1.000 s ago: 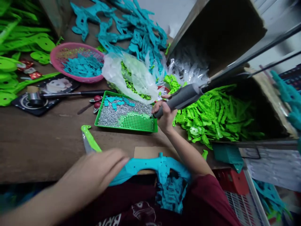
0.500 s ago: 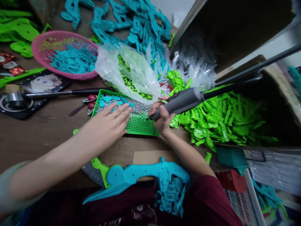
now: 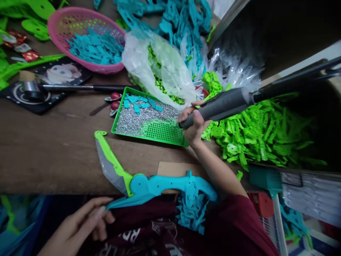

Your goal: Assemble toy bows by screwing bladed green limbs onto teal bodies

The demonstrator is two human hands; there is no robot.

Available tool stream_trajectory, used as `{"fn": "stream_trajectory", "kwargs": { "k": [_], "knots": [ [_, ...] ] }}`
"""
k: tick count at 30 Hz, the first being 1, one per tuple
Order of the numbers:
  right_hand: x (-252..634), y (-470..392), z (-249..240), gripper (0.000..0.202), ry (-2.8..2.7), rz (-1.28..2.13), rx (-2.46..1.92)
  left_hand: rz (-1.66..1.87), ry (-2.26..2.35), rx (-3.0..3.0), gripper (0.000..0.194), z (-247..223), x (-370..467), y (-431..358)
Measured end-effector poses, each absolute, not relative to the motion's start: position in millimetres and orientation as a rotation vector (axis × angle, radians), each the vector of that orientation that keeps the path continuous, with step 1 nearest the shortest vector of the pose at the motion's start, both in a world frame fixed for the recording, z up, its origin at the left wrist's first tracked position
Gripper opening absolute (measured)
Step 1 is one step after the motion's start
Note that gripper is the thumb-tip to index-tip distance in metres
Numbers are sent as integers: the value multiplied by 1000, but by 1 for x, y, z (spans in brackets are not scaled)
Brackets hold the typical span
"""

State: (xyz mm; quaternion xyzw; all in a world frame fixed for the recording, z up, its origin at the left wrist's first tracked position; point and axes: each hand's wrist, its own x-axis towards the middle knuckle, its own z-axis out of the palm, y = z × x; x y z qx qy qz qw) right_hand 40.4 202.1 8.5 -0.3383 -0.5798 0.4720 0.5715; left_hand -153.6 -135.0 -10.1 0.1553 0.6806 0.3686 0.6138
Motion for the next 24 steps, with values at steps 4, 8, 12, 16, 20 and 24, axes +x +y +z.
{"fn": "stream_trajectory", "kwargs": {
  "k": [4, 8, 12, 16, 20, 24],
  "knots": [
    [40, 200, 10, 37, -1421, 1042, -849, 863, 1473, 323, 51, -12, -124, -121],
    [39, 200, 5, 39, -1444, 1000, -886, 920, 1483, 303, 46, -15, -116, -119],
    [36, 205, 8, 41, -1415, 1009, -935, 950, 1523, 323, 43, -15, -113, -118],
    [30, 180, 47, 31, -1331, 1013, -802, 993, 1462, 243, 45, -15, -108, -112],
    [33, 103, 93, 24, -1503, 1265, -697, 1048, 1385, 151, 49, -9, -102, -103],
    [53, 24, 77, 39, -1950, 1439, -729, 1099, 1348, 133, 47, 2, -101, -92]
  ]
}}
